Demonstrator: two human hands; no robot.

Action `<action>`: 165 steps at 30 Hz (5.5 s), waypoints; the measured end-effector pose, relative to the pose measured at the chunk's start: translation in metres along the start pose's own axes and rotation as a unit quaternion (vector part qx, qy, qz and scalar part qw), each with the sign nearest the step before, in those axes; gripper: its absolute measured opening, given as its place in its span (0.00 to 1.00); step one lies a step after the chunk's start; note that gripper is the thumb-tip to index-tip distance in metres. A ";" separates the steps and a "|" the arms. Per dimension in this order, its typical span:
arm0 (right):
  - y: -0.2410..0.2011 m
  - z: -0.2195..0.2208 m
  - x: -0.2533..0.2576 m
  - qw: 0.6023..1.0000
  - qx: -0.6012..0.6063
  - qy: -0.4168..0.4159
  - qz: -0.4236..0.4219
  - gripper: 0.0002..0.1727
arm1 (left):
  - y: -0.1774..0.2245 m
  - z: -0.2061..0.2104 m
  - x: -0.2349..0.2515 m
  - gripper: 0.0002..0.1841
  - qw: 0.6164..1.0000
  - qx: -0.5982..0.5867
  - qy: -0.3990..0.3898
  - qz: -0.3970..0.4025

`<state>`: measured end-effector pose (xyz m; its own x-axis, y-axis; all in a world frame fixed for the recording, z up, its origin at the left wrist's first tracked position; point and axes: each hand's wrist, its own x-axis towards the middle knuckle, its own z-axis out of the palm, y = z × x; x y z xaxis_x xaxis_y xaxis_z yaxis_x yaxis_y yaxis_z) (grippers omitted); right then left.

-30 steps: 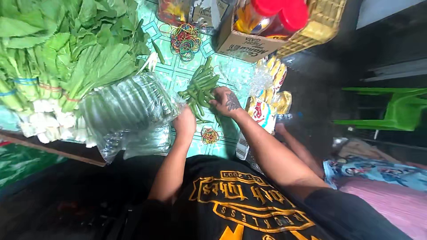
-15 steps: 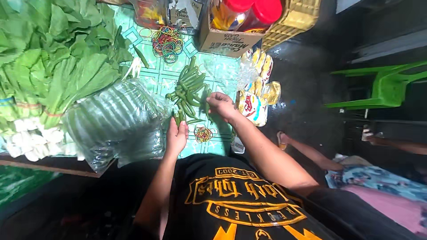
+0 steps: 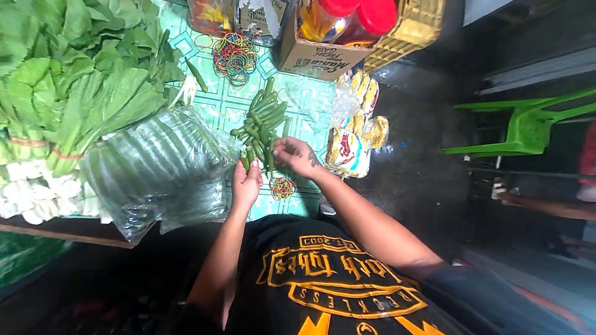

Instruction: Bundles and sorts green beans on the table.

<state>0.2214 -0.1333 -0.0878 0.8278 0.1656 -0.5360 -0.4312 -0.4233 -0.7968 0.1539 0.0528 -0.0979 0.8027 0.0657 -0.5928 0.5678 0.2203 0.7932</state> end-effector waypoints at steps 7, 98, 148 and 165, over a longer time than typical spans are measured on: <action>-0.026 -0.022 0.064 0.947 -0.221 0.189 0.139 0.28 | -0.005 -0.002 0.003 0.12 0.999 -0.024 -0.004 -0.027; -0.022 -0.019 -0.119 0.977 0.075 -0.083 -0.184 0.11 | -0.007 0.043 -0.119 0.15 0.983 -0.118 -0.138 0.032; -0.094 -0.057 -0.116 0.838 -0.393 -0.116 -0.359 0.45 | 0.035 0.032 -0.087 0.22 0.940 0.204 -0.199 0.187; -0.059 -0.028 -0.119 0.904 0.170 -0.128 -0.370 0.46 | 0.052 0.034 -0.097 0.19 0.870 0.380 -0.093 0.302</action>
<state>0.1584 -0.1529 0.0311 0.8431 0.5115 0.1662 0.0847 0.1789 -0.9802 0.1119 0.0244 0.0053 0.9720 -0.2272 -0.0599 -0.0666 -0.5109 0.8570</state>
